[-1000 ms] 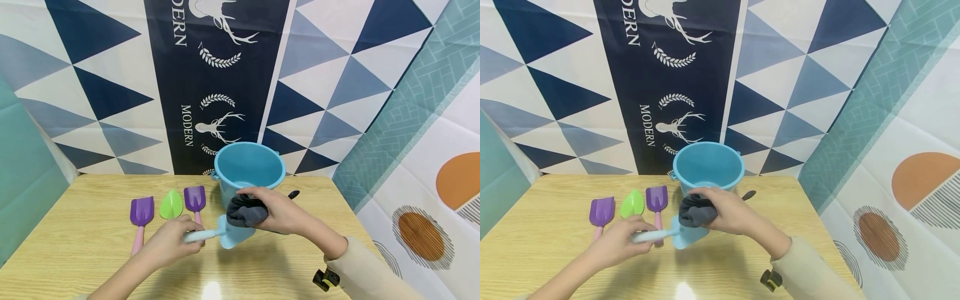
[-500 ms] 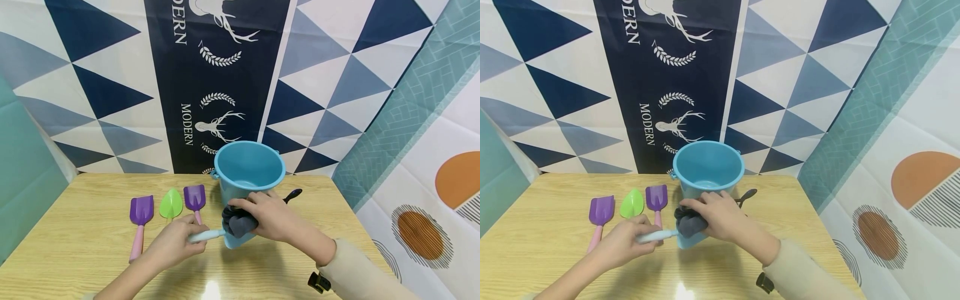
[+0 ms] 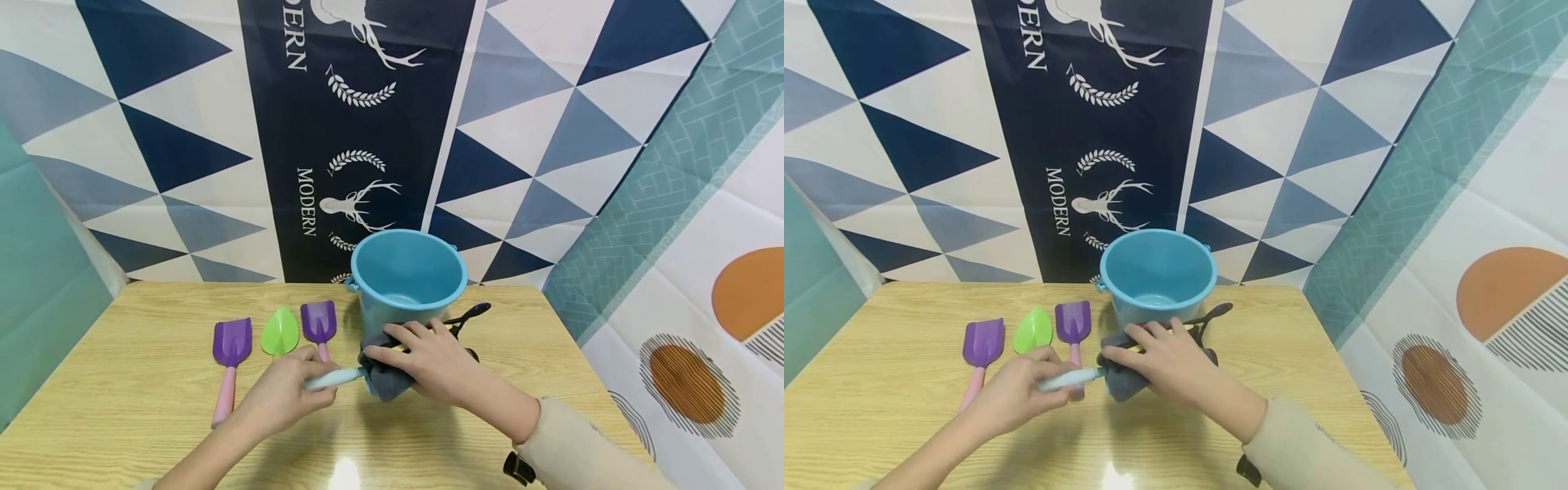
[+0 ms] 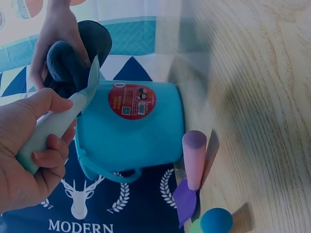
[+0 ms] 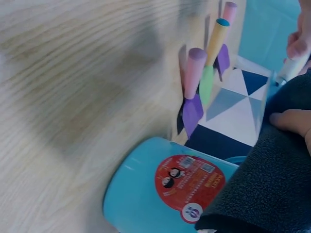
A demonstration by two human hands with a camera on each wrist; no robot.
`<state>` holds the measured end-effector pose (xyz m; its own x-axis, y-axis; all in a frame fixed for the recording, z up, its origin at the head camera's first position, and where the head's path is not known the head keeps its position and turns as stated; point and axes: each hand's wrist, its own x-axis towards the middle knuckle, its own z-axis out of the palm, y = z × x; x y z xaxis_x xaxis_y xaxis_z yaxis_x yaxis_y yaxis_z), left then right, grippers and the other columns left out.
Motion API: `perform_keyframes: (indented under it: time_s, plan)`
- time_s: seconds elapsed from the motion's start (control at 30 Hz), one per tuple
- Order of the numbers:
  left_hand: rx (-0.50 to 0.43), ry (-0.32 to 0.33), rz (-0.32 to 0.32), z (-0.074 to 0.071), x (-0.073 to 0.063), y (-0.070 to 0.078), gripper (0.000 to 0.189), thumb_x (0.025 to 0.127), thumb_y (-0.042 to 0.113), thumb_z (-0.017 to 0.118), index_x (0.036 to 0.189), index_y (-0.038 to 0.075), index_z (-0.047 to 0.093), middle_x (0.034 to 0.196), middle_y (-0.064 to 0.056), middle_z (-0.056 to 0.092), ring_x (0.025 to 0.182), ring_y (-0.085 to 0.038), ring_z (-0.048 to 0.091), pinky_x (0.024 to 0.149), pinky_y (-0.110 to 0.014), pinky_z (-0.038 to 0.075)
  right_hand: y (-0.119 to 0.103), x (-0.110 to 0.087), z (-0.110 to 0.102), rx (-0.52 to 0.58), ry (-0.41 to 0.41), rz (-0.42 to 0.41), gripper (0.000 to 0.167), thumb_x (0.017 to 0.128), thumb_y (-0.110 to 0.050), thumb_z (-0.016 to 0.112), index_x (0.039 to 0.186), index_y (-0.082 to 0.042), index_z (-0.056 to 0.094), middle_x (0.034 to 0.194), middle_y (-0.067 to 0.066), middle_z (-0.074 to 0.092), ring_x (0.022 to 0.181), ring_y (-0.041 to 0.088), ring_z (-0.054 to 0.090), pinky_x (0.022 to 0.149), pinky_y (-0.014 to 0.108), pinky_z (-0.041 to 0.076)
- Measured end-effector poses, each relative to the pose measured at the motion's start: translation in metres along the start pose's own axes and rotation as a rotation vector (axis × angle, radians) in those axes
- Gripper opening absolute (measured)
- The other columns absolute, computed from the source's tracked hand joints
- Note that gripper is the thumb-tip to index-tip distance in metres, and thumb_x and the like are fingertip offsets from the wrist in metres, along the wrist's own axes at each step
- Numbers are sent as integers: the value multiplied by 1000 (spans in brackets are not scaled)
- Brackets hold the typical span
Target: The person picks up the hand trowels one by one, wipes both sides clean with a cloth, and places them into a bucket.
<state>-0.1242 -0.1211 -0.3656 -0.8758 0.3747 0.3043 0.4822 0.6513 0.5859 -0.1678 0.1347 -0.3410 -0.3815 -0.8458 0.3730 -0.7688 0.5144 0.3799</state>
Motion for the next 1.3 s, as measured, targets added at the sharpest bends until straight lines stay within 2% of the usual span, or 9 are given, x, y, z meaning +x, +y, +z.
perform_keyframes:
  time_s: [0.1, 0.3, 0.37, 0.63, 0.87, 1.1, 1.3]
  plan:
    - [0, 5, 4, 0, 0, 0, 20, 76, 14, 70, 94, 9, 74, 78, 10, 52, 64, 2, 43, 55, -15, 40, -1, -2, 3, -3, 18, -15, 62, 70, -32, 80, 126, -38, 52, 120, 2, 59, 104, 22, 57, 77, 39, 47]
    - [3, 37, 23, 0, 1, 0, 23, 77, 14, 70, 98, 8, 74, 76, 10, 49, 62, 2, 42, 52, -15, 39, -1, -4, 7, -1, 49, -24, 70, 66, -51, 78, 128, -36, 51, 123, 4, 58, 107, 26, 54, 82, 46, 44]
    - [4, 49, 33, -1, 2, 0, 23, 77, 14, 69, 99, 8, 74, 75, 11, 47, 61, 3, 41, 51, -15, 39, -1, -5, 8, -8, 62, -28, 72, 65, -53, 78, 129, -35, 50, 123, 5, 57, 108, 28, 54, 83, 48, 43]
    - [46, 58, 38, 0, 2, 1, 25, 77, 13, 69, 101, 7, 73, 75, 11, 44, 60, 3, 39, 49, -14, 37, 0, -9, 17, -15, 98, -51, 59, 76, -22, 76, 126, -37, 50, 123, 4, 56, 105, 25, 55, 76, 42, 47]
    - [84, 106, 70, 3, 2, 0, 23, 77, 14, 72, 100, 10, 73, 79, 11, 46, 62, 3, 41, 51, -13, 38, 3, -9, 18, -7, 122, -59, 72, 66, -25, 84, 128, -35, 48, 125, 8, 54, 115, 33, 51, 81, 50, 44]
    - [109, 151, 92, 3, -1, -1, 24, 75, 16, 74, 99, 11, 73, 82, 12, 48, 66, 2, 46, 55, -14, 42, 3, -10, 20, -27, 116, -83, 62, 74, -16, 77, 126, -35, 49, 124, 7, 55, 106, 28, 54, 73, 42, 46]
    - [112, 180, 143, 6, -1, -3, 25, 74, 16, 76, 98, 11, 73, 82, 12, 48, 66, 3, 46, 55, -14, 43, 4, -12, 16, -51, 105, -91, 65, 71, -17, 81, 125, -35, 50, 125, 6, 54, 104, 28, 54, 71, 41, 46]
